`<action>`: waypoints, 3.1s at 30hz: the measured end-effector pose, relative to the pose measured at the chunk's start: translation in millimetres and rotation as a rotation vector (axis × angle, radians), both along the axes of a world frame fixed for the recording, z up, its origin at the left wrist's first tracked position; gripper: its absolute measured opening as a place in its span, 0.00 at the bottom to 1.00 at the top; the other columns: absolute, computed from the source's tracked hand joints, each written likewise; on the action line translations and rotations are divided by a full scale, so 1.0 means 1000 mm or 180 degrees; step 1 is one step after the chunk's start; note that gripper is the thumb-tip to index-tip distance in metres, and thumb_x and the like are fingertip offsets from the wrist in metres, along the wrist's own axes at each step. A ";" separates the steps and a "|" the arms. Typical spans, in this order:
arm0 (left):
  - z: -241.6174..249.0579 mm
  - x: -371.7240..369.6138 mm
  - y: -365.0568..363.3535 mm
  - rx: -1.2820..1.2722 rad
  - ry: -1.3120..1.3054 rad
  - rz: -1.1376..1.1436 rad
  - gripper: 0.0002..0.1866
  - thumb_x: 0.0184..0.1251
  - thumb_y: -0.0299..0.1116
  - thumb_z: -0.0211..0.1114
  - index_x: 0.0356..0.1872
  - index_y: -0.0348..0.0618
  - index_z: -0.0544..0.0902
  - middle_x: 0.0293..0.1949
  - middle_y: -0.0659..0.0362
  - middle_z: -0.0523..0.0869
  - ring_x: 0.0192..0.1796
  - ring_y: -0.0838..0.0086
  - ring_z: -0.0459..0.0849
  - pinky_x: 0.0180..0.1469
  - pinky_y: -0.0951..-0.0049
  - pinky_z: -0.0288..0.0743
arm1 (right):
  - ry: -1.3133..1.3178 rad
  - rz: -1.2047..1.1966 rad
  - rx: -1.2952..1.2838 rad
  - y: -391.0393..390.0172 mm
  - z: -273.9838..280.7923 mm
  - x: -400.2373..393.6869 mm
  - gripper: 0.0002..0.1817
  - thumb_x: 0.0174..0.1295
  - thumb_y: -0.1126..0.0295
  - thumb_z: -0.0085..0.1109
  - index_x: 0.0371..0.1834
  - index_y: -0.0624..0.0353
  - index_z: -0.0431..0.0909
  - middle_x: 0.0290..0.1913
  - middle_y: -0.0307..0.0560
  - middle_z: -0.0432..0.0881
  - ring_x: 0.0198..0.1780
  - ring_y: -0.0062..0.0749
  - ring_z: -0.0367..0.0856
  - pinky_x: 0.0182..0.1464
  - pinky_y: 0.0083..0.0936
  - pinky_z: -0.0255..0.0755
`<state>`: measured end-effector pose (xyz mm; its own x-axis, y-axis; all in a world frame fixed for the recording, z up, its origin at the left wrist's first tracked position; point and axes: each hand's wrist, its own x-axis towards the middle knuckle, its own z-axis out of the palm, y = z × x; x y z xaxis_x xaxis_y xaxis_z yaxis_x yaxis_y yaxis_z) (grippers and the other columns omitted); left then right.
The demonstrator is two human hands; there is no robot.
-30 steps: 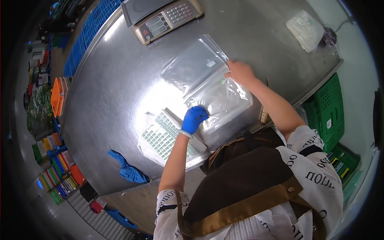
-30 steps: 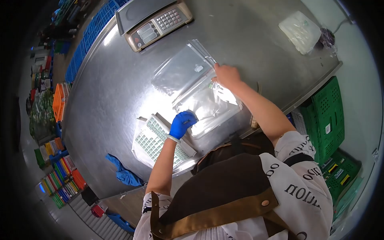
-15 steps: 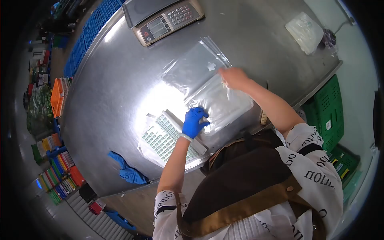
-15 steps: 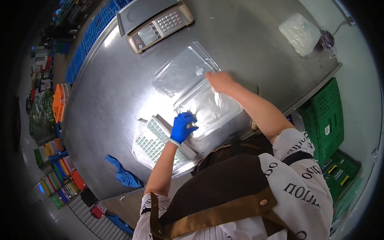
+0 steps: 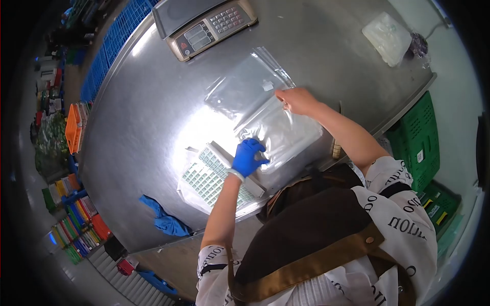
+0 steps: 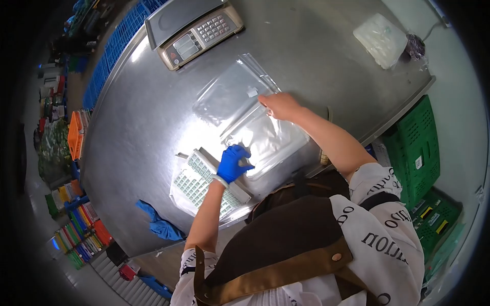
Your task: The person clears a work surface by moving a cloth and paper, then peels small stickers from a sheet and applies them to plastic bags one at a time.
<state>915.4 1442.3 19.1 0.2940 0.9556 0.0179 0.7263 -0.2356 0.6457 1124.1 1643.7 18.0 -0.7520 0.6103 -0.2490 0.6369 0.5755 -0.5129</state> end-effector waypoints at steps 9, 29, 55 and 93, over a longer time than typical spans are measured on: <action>-0.033 -0.026 -0.002 -0.1313 -0.2182 0.1581 0.08 0.67 0.28 0.60 0.40 0.37 0.84 0.33 0.62 0.83 0.36 0.78 0.78 0.43 0.74 0.72 | 0.0302 -0.0368 0.0111 -0.044 0.039 0.060 0.20 0.55 0.57 0.65 0.42 0.56 0.70 0.33 0.49 0.82 0.36 0.49 0.82 0.36 0.43 0.73; 0.063 -0.076 -0.028 -0.0949 0.0680 -0.0538 0.09 0.52 0.40 0.70 0.28 0.47 0.84 0.31 0.60 0.83 0.39 0.62 0.79 0.45 0.61 0.69 | 0.1299 0.0220 -0.0331 -0.110 0.074 0.077 0.27 0.54 0.54 0.67 0.51 0.58 0.72 0.51 0.48 0.75 0.58 0.45 0.70 0.61 0.38 0.63; 0.181 -0.020 -0.003 -0.0846 -0.0840 0.1427 0.16 0.60 0.30 0.69 0.49 0.39 0.82 0.44 0.58 0.86 0.41 0.77 0.81 0.48 0.74 0.73 | 0.2634 -0.0544 -0.0448 -0.102 0.126 0.013 0.19 0.56 0.60 0.69 0.17 0.60 0.74 0.13 0.46 0.68 0.12 0.30 0.61 0.18 0.27 0.55; -0.212 0.153 -0.346 -0.1337 -0.2762 0.6495 0.18 0.68 0.38 0.60 0.51 0.35 0.82 0.44 0.53 0.86 0.42 0.69 0.82 0.41 0.67 0.77 | 0.2636 0.1013 0.0506 -0.067 0.167 0.011 0.06 0.45 0.79 0.68 0.22 0.64 0.78 0.20 0.45 0.77 0.20 0.34 0.76 0.23 0.25 0.65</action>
<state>1068.0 1096.4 -193.4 -0.7368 -0.1420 -0.6611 -0.6512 0.4119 0.6374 1134.8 1576.3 184.6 -0.7923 0.3237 0.5172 -0.1028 0.7647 -0.6361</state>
